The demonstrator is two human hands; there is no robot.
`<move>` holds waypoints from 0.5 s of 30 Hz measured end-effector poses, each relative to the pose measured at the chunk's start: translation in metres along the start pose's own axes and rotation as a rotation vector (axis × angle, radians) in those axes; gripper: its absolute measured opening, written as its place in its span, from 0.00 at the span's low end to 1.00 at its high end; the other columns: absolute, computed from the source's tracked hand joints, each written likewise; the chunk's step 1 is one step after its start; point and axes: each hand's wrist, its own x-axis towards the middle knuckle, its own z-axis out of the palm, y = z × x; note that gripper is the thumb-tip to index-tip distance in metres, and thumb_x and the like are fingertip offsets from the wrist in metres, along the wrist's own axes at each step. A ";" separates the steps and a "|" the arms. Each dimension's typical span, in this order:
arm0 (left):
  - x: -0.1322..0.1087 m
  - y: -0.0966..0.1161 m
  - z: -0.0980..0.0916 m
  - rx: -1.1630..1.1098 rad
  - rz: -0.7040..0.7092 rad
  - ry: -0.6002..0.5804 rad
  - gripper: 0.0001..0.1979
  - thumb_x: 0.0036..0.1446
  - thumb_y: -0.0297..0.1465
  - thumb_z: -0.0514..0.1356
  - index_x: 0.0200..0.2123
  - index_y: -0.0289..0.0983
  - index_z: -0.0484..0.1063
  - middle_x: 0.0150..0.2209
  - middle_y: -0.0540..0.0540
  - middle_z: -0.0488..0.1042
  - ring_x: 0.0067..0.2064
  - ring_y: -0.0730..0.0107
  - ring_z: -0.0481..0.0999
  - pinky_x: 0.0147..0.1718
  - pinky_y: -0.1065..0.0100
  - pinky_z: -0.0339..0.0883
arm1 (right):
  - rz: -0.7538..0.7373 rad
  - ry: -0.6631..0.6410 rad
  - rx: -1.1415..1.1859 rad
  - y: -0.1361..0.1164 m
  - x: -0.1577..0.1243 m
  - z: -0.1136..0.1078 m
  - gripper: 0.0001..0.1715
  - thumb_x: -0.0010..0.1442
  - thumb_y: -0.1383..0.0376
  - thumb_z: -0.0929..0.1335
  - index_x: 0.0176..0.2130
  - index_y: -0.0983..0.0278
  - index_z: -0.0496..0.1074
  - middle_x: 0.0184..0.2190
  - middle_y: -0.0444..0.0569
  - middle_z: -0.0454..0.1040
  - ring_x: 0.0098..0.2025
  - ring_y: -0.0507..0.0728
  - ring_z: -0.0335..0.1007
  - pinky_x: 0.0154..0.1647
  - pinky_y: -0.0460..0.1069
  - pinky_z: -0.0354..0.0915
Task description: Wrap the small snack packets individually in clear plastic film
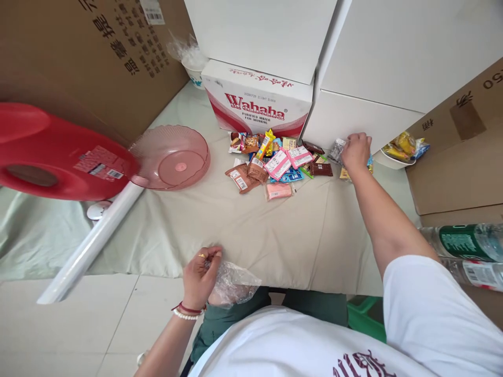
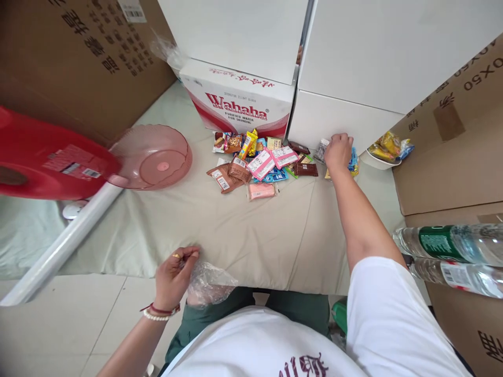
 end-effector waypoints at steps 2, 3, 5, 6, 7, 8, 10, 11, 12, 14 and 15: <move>-0.001 -0.003 0.001 -0.014 0.010 -0.009 0.16 0.61 0.43 0.60 0.39 0.39 0.81 0.35 0.47 0.83 0.35 0.63 0.80 0.38 0.65 0.72 | -0.041 -0.005 -0.028 0.011 -0.023 -0.005 0.25 0.75 0.64 0.56 0.58 0.67 0.75 0.58 0.65 0.72 0.64 0.68 0.57 0.64 0.63 0.57; -0.001 -0.004 0.001 -0.019 0.013 -0.010 0.15 0.60 0.43 0.60 0.38 0.39 0.81 0.35 0.47 0.83 0.36 0.63 0.80 0.38 0.64 0.72 | -0.073 -0.040 -0.038 0.017 -0.036 -0.006 0.24 0.75 0.64 0.57 0.56 0.67 0.76 0.56 0.65 0.74 0.63 0.69 0.58 0.64 0.63 0.57; -0.001 -0.006 0.002 -0.032 0.017 -0.013 0.15 0.60 0.43 0.60 0.38 0.40 0.81 0.35 0.46 0.83 0.36 0.62 0.80 0.39 0.63 0.72 | -0.144 -0.137 -0.044 0.031 -0.066 -0.004 0.21 0.73 0.62 0.61 0.53 0.68 0.78 0.54 0.65 0.76 0.62 0.69 0.60 0.64 0.62 0.58; -0.001 -0.007 0.003 -0.042 0.016 -0.015 0.15 0.59 0.43 0.60 0.39 0.40 0.81 0.35 0.46 0.83 0.36 0.62 0.80 0.40 0.62 0.72 | -0.174 -0.183 -0.037 0.037 -0.081 -0.001 0.20 0.70 0.62 0.63 0.52 0.68 0.79 0.56 0.65 0.76 0.62 0.69 0.61 0.64 0.61 0.58; 0.000 -0.008 0.003 -0.055 0.010 -0.017 0.15 0.58 0.43 0.61 0.39 0.39 0.81 0.35 0.46 0.83 0.37 0.61 0.80 0.41 0.62 0.72 | -0.199 -0.217 -0.032 0.041 -0.096 0.003 0.20 0.68 0.63 0.65 0.52 0.68 0.80 0.60 0.64 0.74 0.63 0.70 0.61 0.65 0.61 0.58; 0.001 -0.008 0.004 -0.074 0.002 -0.021 0.15 0.57 0.43 0.61 0.39 0.39 0.81 0.35 0.46 0.83 0.37 0.61 0.80 0.41 0.61 0.71 | -0.210 -0.236 -0.027 0.044 -0.110 0.007 0.20 0.66 0.64 0.66 0.53 0.68 0.79 0.64 0.64 0.71 0.64 0.71 0.61 0.66 0.61 0.58; 0.002 -0.006 0.005 -0.132 -0.025 -0.031 0.15 0.55 0.43 0.62 0.38 0.39 0.81 0.35 0.46 0.83 0.37 0.61 0.80 0.42 0.61 0.71 | -0.185 -0.231 -0.019 0.046 -0.133 0.015 0.23 0.64 0.68 0.64 0.55 0.69 0.79 0.70 0.65 0.63 0.67 0.72 0.61 0.66 0.61 0.59; 0.002 -0.004 0.005 -0.170 -0.047 -0.031 0.15 0.54 0.43 0.62 0.38 0.39 0.81 0.34 0.46 0.83 0.37 0.61 0.79 0.41 0.61 0.70 | -0.167 -0.222 -0.016 0.046 -0.141 0.017 0.25 0.63 0.70 0.63 0.56 0.70 0.78 0.72 0.66 0.61 0.67 0.72 0.61 0.66 0.61 0.60; 0.001 -0.003 0.005 -0.210 -0.072 -0.028 0.16 0.53 0.43 0.63 0.37 0.38 0.81 0.34 0.46 0.82 0.36 0.62 0.78 0.40 0.62 0.70 | -0.151 -0.209 -0.012 0.045 -0.147 0.018 0.27 0.62 0.72 0.62 0.57 0.70 0.77 0.72 0.67 0.60 0.67 0.72 0.61 0.65 0.61 0.61; -0.004 0.002 0.003 -0.283 -0.125 -0.013 0.16 0.51 0.43 0.64 0.35 0.37 0.80 0.31 0.46 0.80 0.33 0.65 0.76 0.36 0.64 0.68 | -0.120 -0.162 0.015 0.045 -0.150 0.016 0.30 0.62 0.72 0.61 0.60 0.69 0.75 0.72 0.66 0.60 0.67 0.71 0.60 0.64 0.61 0.61; -0.008 0.004 0.002 -0.313 -0.147 -0.007 0.16 0.51 0.43 0.64 0.35 0.37 0.80 0.30 0.47 0.79 0.31 0.67 0.74 0.34 0.65 0.67 | -0.090 -0.136 0.040 0.046 -0.148 0.013 0.31 0.63 0.72 0.61 0.62 0.67 0.74 0.72 0.64 0.59 0.68 0.71 0.59 0.64 0.61 0.61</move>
